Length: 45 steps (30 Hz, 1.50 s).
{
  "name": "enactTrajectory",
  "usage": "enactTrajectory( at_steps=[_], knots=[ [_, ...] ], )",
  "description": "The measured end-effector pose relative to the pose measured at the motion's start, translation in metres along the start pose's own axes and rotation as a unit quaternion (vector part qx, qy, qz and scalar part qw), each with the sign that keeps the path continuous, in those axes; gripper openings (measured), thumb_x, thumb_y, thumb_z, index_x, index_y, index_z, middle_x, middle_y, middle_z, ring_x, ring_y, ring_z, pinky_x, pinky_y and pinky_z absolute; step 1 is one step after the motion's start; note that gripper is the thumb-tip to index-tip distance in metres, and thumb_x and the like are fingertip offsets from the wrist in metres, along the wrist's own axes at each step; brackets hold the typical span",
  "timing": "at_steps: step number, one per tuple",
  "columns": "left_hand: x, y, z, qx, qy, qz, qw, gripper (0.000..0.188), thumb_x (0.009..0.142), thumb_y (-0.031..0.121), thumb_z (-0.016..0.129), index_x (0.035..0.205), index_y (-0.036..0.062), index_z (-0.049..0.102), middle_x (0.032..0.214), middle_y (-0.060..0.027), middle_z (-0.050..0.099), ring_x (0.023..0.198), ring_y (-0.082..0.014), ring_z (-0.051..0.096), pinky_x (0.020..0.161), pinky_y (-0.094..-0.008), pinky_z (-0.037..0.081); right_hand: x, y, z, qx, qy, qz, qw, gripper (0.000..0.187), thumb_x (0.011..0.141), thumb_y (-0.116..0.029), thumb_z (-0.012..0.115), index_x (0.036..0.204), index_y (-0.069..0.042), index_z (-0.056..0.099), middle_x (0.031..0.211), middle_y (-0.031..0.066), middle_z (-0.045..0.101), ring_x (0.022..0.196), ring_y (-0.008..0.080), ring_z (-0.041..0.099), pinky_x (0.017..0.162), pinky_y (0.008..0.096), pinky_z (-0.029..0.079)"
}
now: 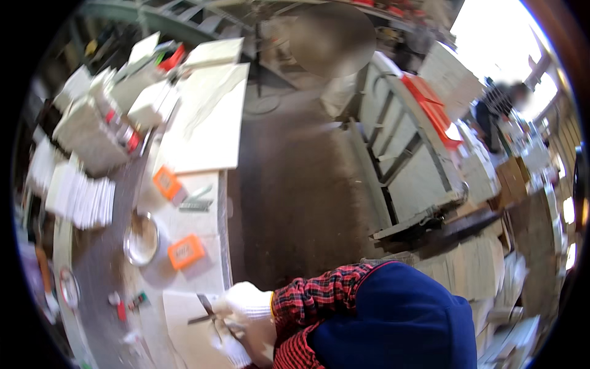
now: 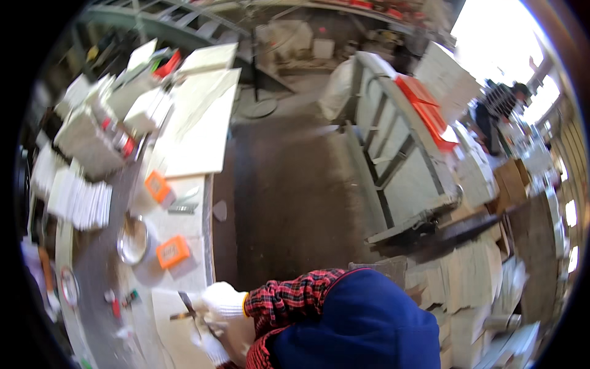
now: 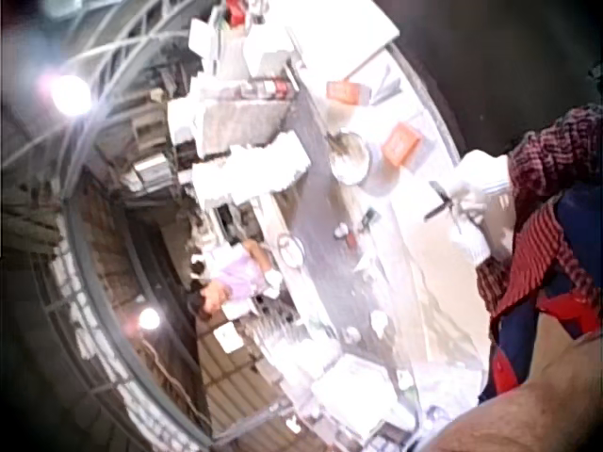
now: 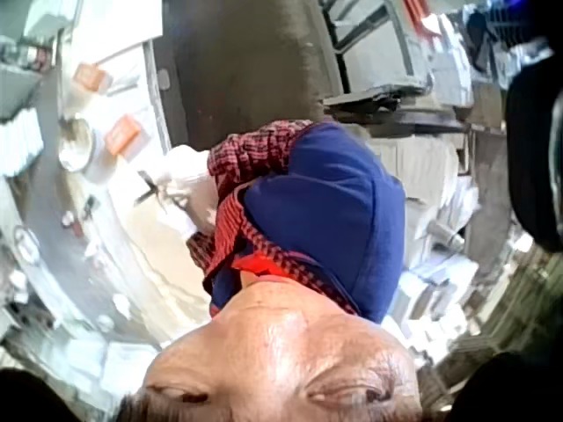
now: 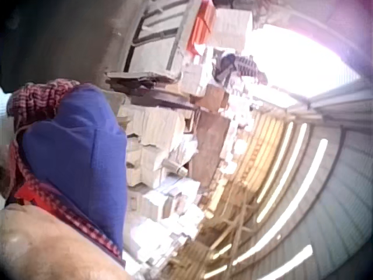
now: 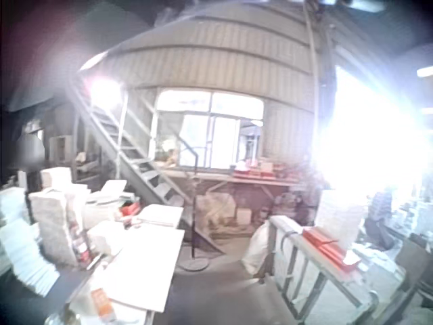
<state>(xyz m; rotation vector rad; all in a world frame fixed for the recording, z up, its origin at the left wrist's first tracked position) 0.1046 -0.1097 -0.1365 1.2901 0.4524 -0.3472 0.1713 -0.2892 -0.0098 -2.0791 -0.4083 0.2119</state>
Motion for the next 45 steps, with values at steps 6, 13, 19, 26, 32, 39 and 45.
enactTrajectory(
  at_steps=[6, 13, 19, 26, 32, 39, 45],
  knots=[
    [-0.058, 0.067, 0.061, 0.114, 0.078, 0.054, 0.989, 0.024, 0.107, 0.017, 0.052, 0.114, -0.0015, 0.065, 0.076, 0.0000, 0.055, 0.060, -0.0087, 0.050, 0.052, -0.0229, 0.042, -0.019, -0.008, -0.014, -0.034, 0.052, -0.001, 0.998, 0.015, 0.088, -0.021, 0.064, 0.095, -0.011, 0.072, 0.082, 0.0164, 0.070, 0.078, 0.0406, 0.069, 0.069, 0.0499, 0.053],
    [-0.058, 0.063, 0.044, 0.265, 0.061, 0.119, 0.955, 0.028, 0.107, 0.018, 0.051, 0.121, -0.0021, 0.063, 0.076, -0.0017, 0.057, 0.061, -0.0090, 0.051, 0.053, -0.0225, 0.042, -0.026, 0.006, -0.031, -0.027, 0.079, 0.092, 0.992, 0.016, 0.089, -0.023, 0.065, 0.096, -0.011, 0.073, 0.086, 0.0165, 0.071, 0.083, 0.0406, 0.069, 0.073, 0.0485, 0.055],
    [-0.073, 0.065, 0.049, 0.081, 0.075, 0.049, 0.993, 0.031, 0.106, 0.022, 0.054, 0.121, -0.0029, 0.064, 0.077, -0.0021, 0.057, 0.061, -0.0092, 0.052, 0.052, -0.0226, 0.041, -0.038, 0.026, -0.057, 0.074, 0.208, 0.177, 0.959, 0.022, 0.094, -0.031, 0.063, 0.104, -0.013, 0.072, 0.088, 0.0136, 0.072, 0.084, 0.0391, 0.069, 0.075, 0.0492, 0.054],
    [-0.069, 0.070, 0.053, 0.110, 0.072, 0.047, 0.990, 0.031, 0.106, 0.022, 0.054, 0.123, -0.0028, 0.063, 0.075, -0.0012, 0.054, 0.061, -0.0095, 0.051, 0.052, -0.0231, 0.041, -0.033, -0.012, -0.029, 0.067, 0.111, 0.094, 0.987, 0.020, 0.097, -0.029, 0.060, 0.104, -0.012, 0.068, 0.094, 0.0155, 0.070, 0.090, 0.0378, 0.068, 0.080, 0.0462, 0.052],
    [-0.069, 0.062, 0.050, 0.142, 0.073, 0.050, 0.986, 0.031, 0.107, 0.021, 0.053, 0.125, -0.0020, 0.063, 0.077, -0.0006, 0.055, 0.061, -0.0092, 0.050, 0.053, -0.0237, 0.041, -0.032, -0.016, 0.006, 0.024, 0.047, 0.065, 0.997, 0.016, 0.094, -0.022, 0.061, 0.104, -0.012, 0.068, 0.093, 0.0165, 0.072, 0.086, 0.0396, 0.069, 0.073, 0.0460, 0.053],
    [-0.074, 0.076, 0.051, 0.140, 0.074, 0.068, 0.985, 0.029, 0.108, 0.022, 0.051, 0.121, -0.0008, 0.063, 0.074, 0.0005, 0.054, 0.060, -0.0090, 0.050, 0.053, -0.0239, 0.042, -0.021, -0.011, -0.004, 0.006, 0.071, 0.050, 0.996, 0.017, 0.095, -0.021, 0.062, 0.109, -0.014, 0.069, 0.085, 0.0181, 0.068, 0.083, 0.0401, 0.069, 0.071, 0.0461, 0.054],
    [-0.072, 0.077, 0.045, 0.190, 0.081, 0.071, 0.976, 0.029, 0.108, 0.022, 0.050, 0.121, -0.0007, 0.063, 0.074, 0.0005, 0.055, 0.061, -0.0090, 0.050, 0.056, -0.0244, 0.043, -0.022, -0.018, -0.006, 0.032, 0.076, 0.057, 0.995, 0.017, 0.094, -0.026, 0.064, 0.104, -0.014, 0.069, 0.085, 0.0156, 0.070, 0.080, 0.0397, 0.068, 0.069, 0.0466, 0.053]
  ],
)
Point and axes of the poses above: each hand's wrist, its own x-axis towards the middle knuckle, its own z-axis out of the palm, y = z × x, the point moved 9 cm from there along x, towards the middle knuckle
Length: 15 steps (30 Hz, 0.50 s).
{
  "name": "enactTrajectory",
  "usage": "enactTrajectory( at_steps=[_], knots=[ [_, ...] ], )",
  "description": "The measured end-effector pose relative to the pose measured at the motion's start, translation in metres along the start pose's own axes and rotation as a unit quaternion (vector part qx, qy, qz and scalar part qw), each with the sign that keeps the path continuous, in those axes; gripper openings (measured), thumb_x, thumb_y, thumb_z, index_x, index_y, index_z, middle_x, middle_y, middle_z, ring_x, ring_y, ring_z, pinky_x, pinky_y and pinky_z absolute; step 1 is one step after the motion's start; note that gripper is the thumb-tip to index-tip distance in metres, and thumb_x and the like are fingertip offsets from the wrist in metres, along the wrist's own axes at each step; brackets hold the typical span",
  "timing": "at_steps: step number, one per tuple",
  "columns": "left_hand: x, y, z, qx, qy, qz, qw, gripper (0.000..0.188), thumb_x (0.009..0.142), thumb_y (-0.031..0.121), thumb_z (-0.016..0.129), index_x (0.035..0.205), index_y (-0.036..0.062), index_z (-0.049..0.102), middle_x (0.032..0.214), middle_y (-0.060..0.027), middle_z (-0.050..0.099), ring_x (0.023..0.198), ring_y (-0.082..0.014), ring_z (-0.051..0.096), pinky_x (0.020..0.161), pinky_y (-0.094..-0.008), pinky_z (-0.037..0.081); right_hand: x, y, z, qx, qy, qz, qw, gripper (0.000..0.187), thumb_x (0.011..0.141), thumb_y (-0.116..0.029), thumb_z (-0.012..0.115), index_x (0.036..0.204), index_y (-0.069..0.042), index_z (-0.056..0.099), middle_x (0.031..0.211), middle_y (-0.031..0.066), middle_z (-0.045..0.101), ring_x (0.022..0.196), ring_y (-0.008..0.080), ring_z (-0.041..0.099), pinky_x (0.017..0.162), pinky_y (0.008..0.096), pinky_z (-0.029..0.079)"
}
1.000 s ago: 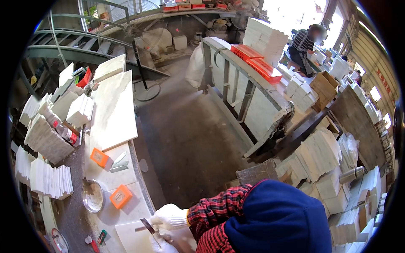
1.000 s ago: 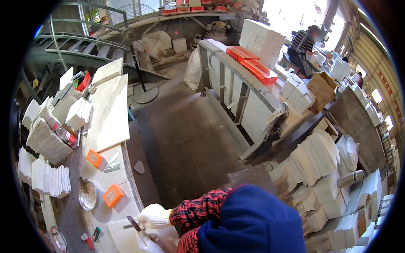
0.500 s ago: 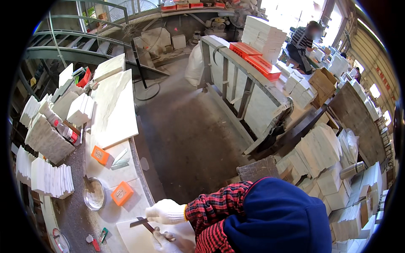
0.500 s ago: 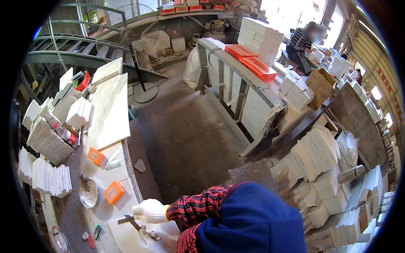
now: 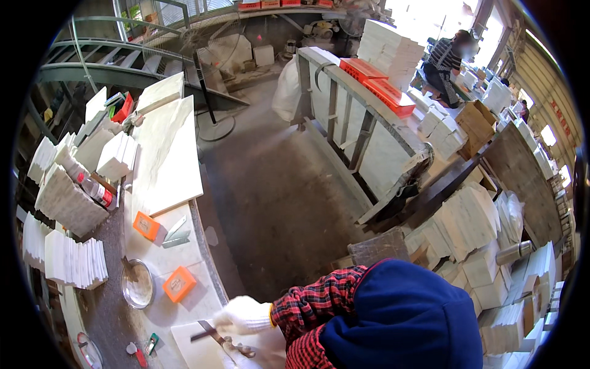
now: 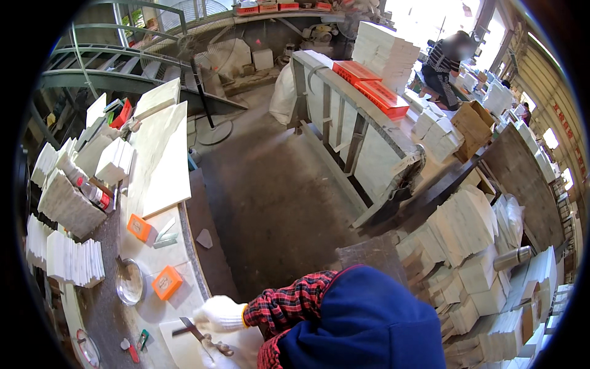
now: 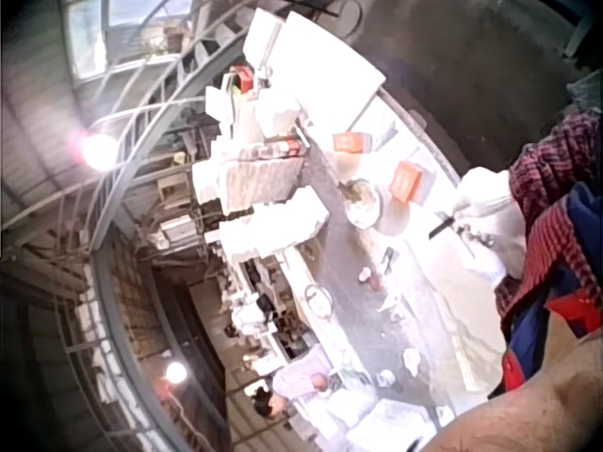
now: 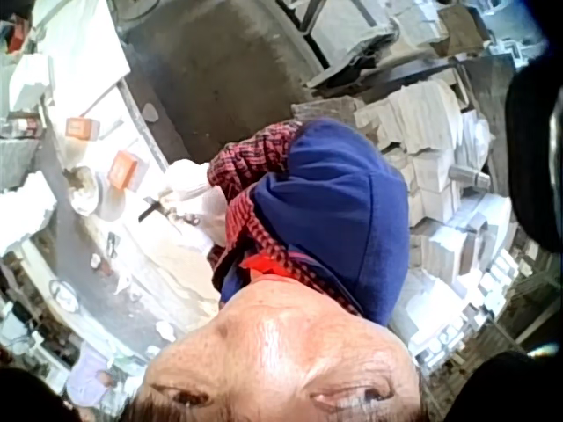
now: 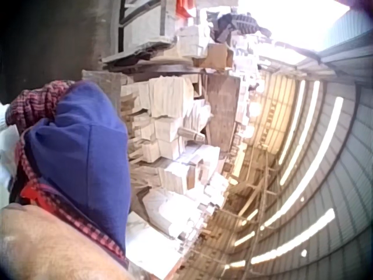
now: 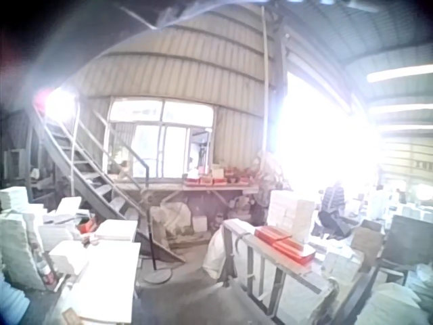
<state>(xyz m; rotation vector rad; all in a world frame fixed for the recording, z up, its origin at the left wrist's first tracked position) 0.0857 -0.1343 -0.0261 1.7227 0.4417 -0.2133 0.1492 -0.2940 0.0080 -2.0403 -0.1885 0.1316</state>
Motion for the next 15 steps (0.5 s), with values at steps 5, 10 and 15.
enactTrajectory(
  at_steps=[5, 10, 15],
  knots=[
    [0.000, 0.010, 0.006, -0.054, -0.005, -0.031, 0.998, 0.027, 0.107, 0.020, 0.052, 0.118, -0.0003, 0.065, 0.075, -0.0005, 0.056, 0.062, -0.0101, 0.051, 0.057, -0.0253, 0.043, -0.003, -0.017, -0.011, 0.034, -0.025, -0.017, 0.999, 0.018, 0.092, -0.025, 0.065, 0.104, -0.013, 0.070, 0.089, 0.0169, 0.071, 0.085, 0.0412, 0.069, 0.075, 0.0478, 0.054],
    [-0.007, 0.051, 0.002, 0.122, 0.035, 0.240, 0.963, 0.031, 0.106, 0.022, 0.053, 0.117, -0.0030, 0.067, 0.080, -0.0065, 0.061, 0.067, -0.0159, 0.056, 0.059, -0.0307, 0.048, 0.019, 0.013, -0.045, 0.028, 0.082, 0.045, 0.995, 0.019, 0.094, -0.029, 0.065, 0.102, -0.014, 0.071, 0.087, 0.0165, 0.072, 0.083, 0.0398, 0.069, 0.073, 0.0485, 0.053],
    [-0.008, 0.040, -0.005, 0.118, 0.100, 0.034, 0.987, 0.031, 0.106, 0.017, 0.054, 0.120, -0.0072, 0.068, 0.091, -0.0187, 0.069, 0.076, -0.0271, 0.064, 0.068, -0.0378, 0.055, 0.025, 0.015, -0.069, 0.098, 0.054, 0.098, 0.989, 0.022, 0.096, -0.029, 0.062, 0.104, -0.011, 0.071, 0.084, 0.0172, 0.072, 0.078, 0.0390, 0.069, 0.073, 0.0471, 0.053]
  ],
)
Point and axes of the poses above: each hand's wrist, its own x-axis towards the middle knuckle, its own z-axis out of the palm, y = z × x, the point moved 9 cm from there along x, towards the middle knuckle
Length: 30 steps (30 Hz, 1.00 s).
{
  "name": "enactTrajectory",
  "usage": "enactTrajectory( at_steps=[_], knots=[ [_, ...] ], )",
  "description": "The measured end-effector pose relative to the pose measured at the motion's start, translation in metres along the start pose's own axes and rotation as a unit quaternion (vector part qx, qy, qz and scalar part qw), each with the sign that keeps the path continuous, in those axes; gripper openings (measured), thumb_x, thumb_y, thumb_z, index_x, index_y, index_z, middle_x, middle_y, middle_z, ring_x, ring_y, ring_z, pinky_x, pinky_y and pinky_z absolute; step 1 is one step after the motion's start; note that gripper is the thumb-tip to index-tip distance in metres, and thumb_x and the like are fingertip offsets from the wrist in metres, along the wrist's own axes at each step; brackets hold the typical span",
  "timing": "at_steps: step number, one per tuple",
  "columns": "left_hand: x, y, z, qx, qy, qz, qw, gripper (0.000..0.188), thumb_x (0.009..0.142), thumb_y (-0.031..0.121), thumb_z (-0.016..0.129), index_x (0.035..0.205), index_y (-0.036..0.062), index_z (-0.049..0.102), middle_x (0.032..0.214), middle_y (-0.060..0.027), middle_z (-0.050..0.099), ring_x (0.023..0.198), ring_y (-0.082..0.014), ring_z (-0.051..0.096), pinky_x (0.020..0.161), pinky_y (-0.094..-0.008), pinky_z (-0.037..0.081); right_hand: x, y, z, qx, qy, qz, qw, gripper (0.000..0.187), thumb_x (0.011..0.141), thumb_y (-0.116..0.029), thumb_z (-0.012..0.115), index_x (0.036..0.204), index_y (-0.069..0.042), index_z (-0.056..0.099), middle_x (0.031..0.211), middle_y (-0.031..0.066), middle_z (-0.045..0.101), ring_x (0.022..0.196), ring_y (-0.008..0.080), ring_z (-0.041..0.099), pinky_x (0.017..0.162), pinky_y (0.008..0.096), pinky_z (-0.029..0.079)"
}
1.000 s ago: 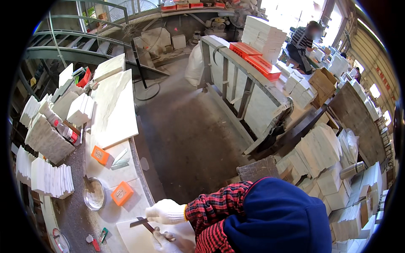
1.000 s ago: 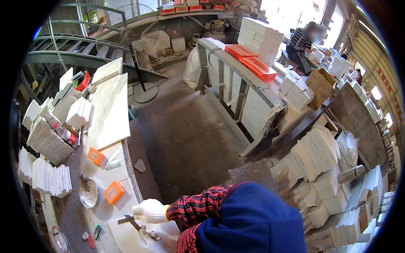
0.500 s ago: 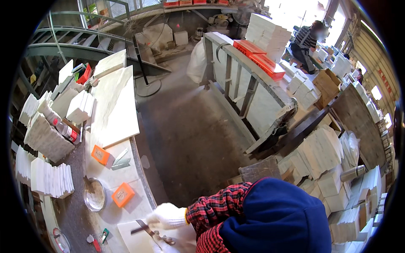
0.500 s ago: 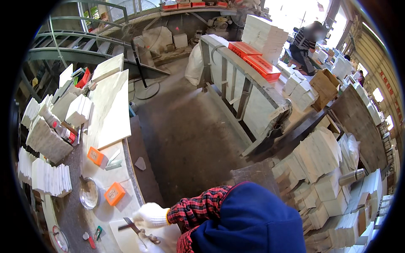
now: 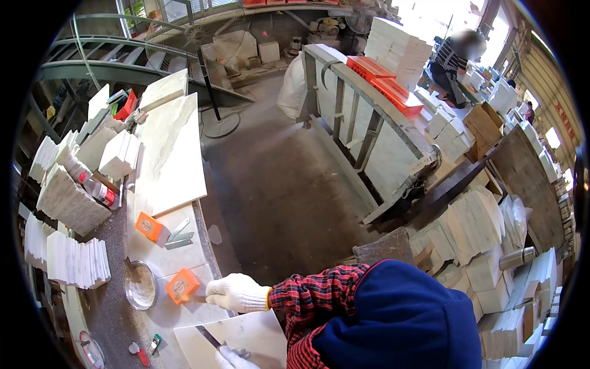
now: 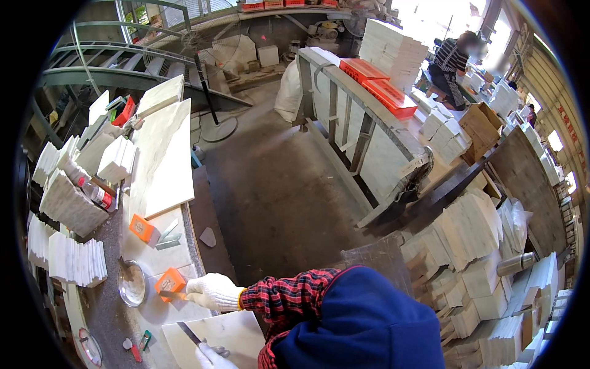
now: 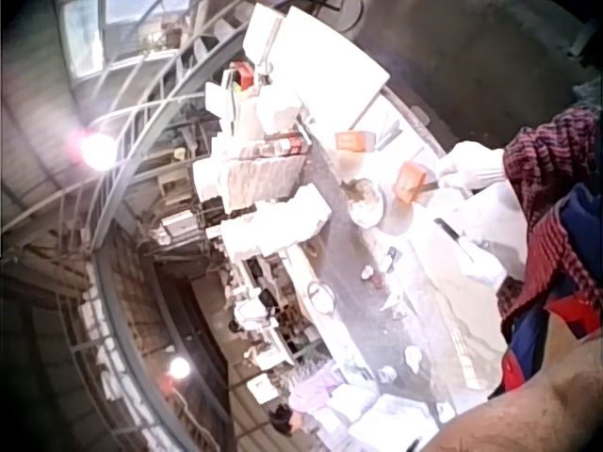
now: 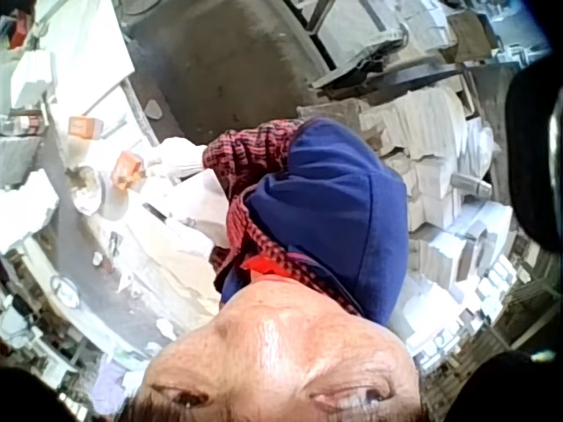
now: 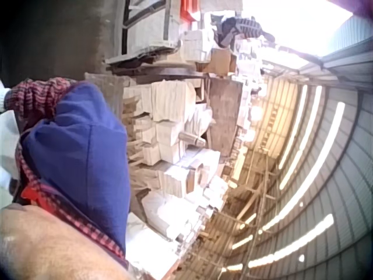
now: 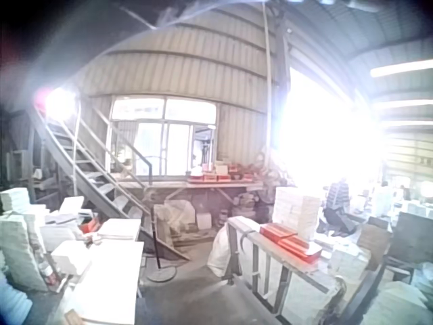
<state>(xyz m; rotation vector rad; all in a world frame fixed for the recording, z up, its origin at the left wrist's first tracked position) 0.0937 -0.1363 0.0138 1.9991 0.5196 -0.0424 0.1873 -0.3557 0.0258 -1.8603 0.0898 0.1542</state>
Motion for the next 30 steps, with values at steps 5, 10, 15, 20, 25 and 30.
enactTrajectory(
  at_steps=[5, 10, 15, 20, 25, 30],
  knots=[
    [-0.003, 0.029, -0.017, 0.168, 0.107, 0.311, 0.929, 0.029, 0.101, 0.013, 0.061, 0.120, -0.0052, 0.070, 0.104, -0.0223, 0.073, 0.092, -0.0320, 0.069, 0.080, -0.0397, 0.057, -0.012, -0.011, 0.019, -0.006, -0.076, -0.011, 0.997, 0.027, 0.093, -0.030, 0.061, 0.100, -0.006, 0.072, 0.089, 0.0199, 0.073, 0.086, 0.0420, 0.069, 0.080, 0.0474, 0.054],
    [-0.005, 0.033, -0.027, 0.150, 0.181, 0.374, 0.897, 0.025, 0.094, 0.010, 0.068, 0.115, -0.0026, 0.073, 0.107, -0.0202, 0.073, 0.094, -0.0308, 0.070, 0.082, -0.0389, 0.058, -0.024, 0.001, 0.056, -0.061, -0.144, -0.014, 0.988, 0.029, 0.092, -0.031, 0.059, 0.097, -0.005, 0.072, 0.087, 0.0213, 0.071, 0.083, 0.0423, 0.069, 0.075, 0.0500, 0.053],
    [-0.008, 0.035, -0.025, 0.163, 0.211, 0.391, 0.881, 0.026, 0.097, 0.008, 0.067, 0.120, -0.0033, 0.071, 0.109, -0.0201, 0.072, 0.094, -0.0303, 0.070, 0.082, -0.0374, 0.057, -0.018, -0.001, 0.057, -0.046, -0.110, -0.029, 0.992, 0.028, 0.092, -0.030, 0.058, 0.095, -0.005, 0.071, 0.083, 0.0210, 0.070, 0.078, 0.0432, 0.067, 0.072, 0.0507, 0.053],
    [-0.008, 0.034, -0.024, 0.217, 0.231, 0.402, 0.859, 0.028, 0.100, 0.007, 0.065, 0.126, -0.0040, 0.068, 0.111, -0.0201, 0.070, 0.095, -0.0297, 0.069, 0.083, -0.0359, 0.057, -0.018, 0.000, 0.074, -0.109, -0.139, -0.070, 0.982, 0.025, 0.089, -0.029, 0.063, 0.091, -0.007, 0.072, 0.080, 0.0205, 0.069, 0.074, 0.0420, 0.067, 0.070, 0.0498, 0.054],
    [0.000, 0.009, -0.044, 0.158, 0.242, 0.296, 0.910, 0.026, 0.097, 0.001, 0.069, 0.122, -0.0067, 0.070, 0.110, -0.0185, 0.073, 0.091, -0.0281, 0.070, 0.081, -0.0359, 0.056, 0.021, 0.011, 0.041, -0.156, 0.011, -0.237, 0.959, 0.019, 0.084, -0.026, 0.069, 0.091, -0.009, 0.073, 0.089, 0.0162, 0.071, 0.077, 0.0371, 0.068, 0.070, 0.0466, 0.054],
    [0.017, -0.022, -0.033, -0.163, 0.141, 0.057, 0.975, 0.024, 0.102, 0.008, 0.060, 0.119, -0.0047, 0.072, 0.089, -0.0058, 0.071, 0.081, -0.0119, 0.065, 0.075, -0.0276, 0.053, 0.025, 0.031, 0.037, 0.089, -0.052, 0.101, 0.990, 0.026, 0.095, -0.025, 0.066, 0.096, 0.000, 0.073, 0.068, 0.0078, 0.067, 0.059, 0.0151, 0.063, 0.058, 0.0314, 0.051]
  ],
)
Point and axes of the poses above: each hand's wrist, its own x-axis towards the middle knuckle, its own z-axis out of the palm, y = z × x, the point moved 9 cm from there along x, towards the middle knuckle
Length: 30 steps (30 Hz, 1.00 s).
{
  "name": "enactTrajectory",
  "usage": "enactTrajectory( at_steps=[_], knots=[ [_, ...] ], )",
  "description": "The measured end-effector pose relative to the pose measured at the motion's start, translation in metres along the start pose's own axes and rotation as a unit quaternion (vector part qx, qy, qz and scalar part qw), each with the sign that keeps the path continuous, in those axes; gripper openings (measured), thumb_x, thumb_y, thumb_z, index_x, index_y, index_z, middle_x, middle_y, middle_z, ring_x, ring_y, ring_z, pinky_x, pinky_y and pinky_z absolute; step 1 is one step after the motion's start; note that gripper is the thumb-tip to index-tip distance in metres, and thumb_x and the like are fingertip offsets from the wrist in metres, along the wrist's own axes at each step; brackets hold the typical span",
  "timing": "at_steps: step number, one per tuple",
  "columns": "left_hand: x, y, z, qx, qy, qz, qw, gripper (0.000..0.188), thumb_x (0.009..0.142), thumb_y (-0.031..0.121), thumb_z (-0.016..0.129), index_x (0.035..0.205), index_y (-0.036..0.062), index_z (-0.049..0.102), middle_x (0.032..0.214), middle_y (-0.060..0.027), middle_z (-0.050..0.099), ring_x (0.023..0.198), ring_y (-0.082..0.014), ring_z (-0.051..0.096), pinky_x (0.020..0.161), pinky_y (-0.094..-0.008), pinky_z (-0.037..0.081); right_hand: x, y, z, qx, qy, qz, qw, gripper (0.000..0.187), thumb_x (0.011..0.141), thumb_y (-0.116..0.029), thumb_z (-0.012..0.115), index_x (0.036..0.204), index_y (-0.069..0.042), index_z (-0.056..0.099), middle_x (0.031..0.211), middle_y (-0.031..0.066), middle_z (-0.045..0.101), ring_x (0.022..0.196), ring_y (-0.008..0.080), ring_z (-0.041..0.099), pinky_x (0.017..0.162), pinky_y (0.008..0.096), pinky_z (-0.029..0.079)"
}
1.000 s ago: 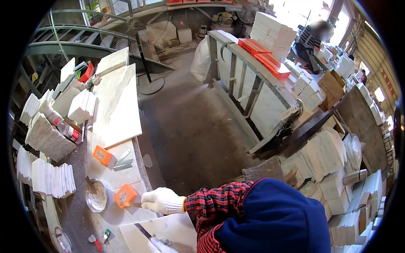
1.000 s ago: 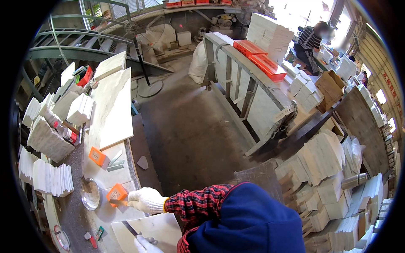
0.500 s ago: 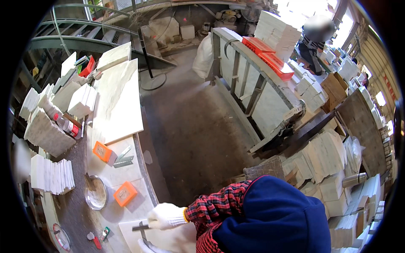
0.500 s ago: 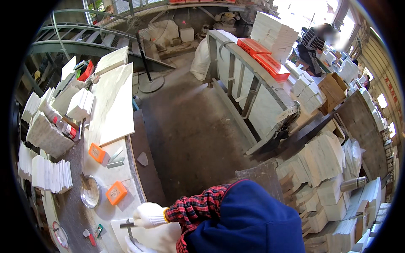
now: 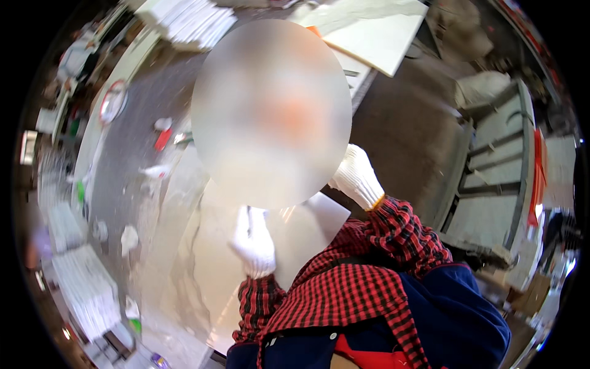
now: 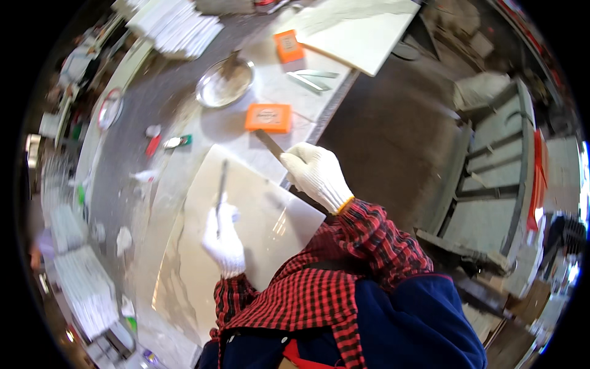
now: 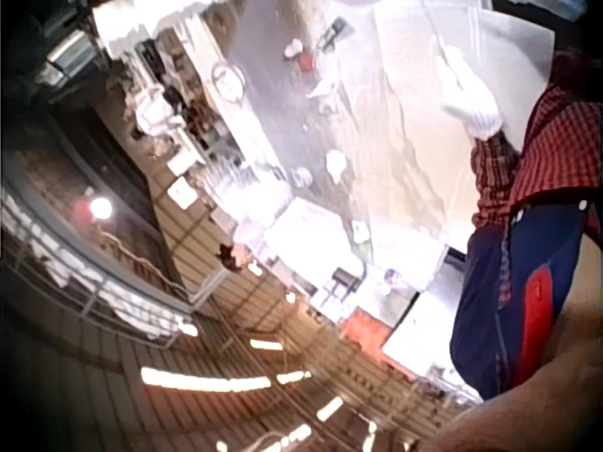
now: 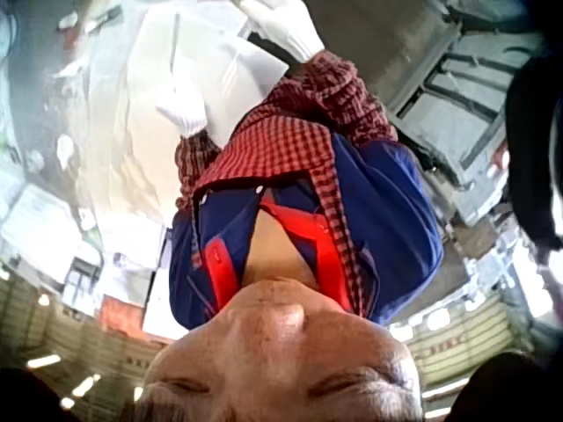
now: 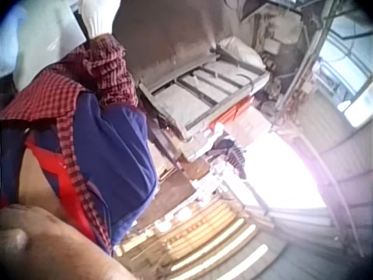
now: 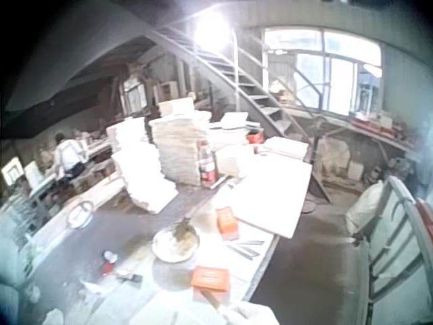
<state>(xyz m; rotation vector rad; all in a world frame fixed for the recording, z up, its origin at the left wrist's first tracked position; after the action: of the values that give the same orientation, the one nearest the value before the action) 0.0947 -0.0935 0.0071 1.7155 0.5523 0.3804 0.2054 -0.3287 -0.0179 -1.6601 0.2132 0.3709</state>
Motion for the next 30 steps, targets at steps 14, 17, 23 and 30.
enactTrajectory(
  at_steps=[14, 17, 23, 30],
  knots=[
    [0.022, -0.014, -0.037, 0.134, 0.106, -0.077, 0.982, 0.030, 0.103, 0.027, 0.065, 0.098, 0.0009, 0.077, 0.062, 0.0012, 0.058, 0.057, -0.0058, 0.053, 0.056, -0.0252, 0.043, -0.006, -0.018, -0.014, 0.031, -0.069, 0.065, 0.995, 0.025, 0.098, -0.024, 0.064, 0.101, 0.000, 0.068, 0.071, 0.0012, 0.061, 0.055, 0.0058, 0.050, 0.050, 0.0226, 0.040],
    [0.014, -0.007, -0.031, 0.132, 0.091, -0.070, 0.985, 0.026, 0.102, 0.022, 0.065, 0.096, 0.0002, 0.077, 0.062, 0.0022, 0.057, 0.058, -0.0047, 0.052, 0.056, -0.0244, 0.042, 0.005, -0.012, -0.020, 0.049, -0.062, 0.069, 0.994, 0.024, 0.098, -0.023, 0.064, 0.100, 0.001, 0.068, 0.071, 0.0020, 0.061, 0.055, 0.0067, 0.049, 0.050, 0.0233, 0.039],
    [-0.008, -0.009, 0.011, -0.006, 0.016, -0.152, 0.988, 0.025, 0.102, 0.022, 0.065, 0.103, -0.0001, 0.077, 0.068, 0.0029, 0.062, 0.064, -0.0051, 0.057, 0.062, -0.0230, 0.045, -0.001, -0.002, 0.008, 0.058, -0.095, 0.071, 0.991, 0.026, 0.098, -0.022, 0.065, 0.105, 0.003, 0.067, 0.072, 0.0040, 0.062, 0.056, 0.0083, 0.050, 0.051, 0.0240, 0.041],
    [-0.017, 0.001, 0.059, -0.141, -0.129, -0.085, 0.978, 0.024, 0.105, 0.013, 0.060, 0.121, -0.0006, 0.072, 0.113, -0.0042, 0.071, 0.100, -0.0110, 0.063, 0.090, -0.0265, 0.050, -0.025, 0.001, 0.049, 0.030, -0.188, 0.052, 0.980, 0.027, 0.102, -0.024, 0.061, 0.112, 0.000, 0.069, 0.082, 0.0027, 0.068, 0.064, 0.0081, 0.058, 0.061, 0.0250, 0.049]
  ],
)
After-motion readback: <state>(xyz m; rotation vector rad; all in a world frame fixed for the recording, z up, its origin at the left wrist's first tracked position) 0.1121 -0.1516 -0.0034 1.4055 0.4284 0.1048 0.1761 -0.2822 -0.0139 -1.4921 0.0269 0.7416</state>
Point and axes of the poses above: each hand's wrist, its own x-axis towards the middle knuckle, its own z-axis out of the palm, y = z × x, the point moved 9 cm from there along x, towards the middle knuckle
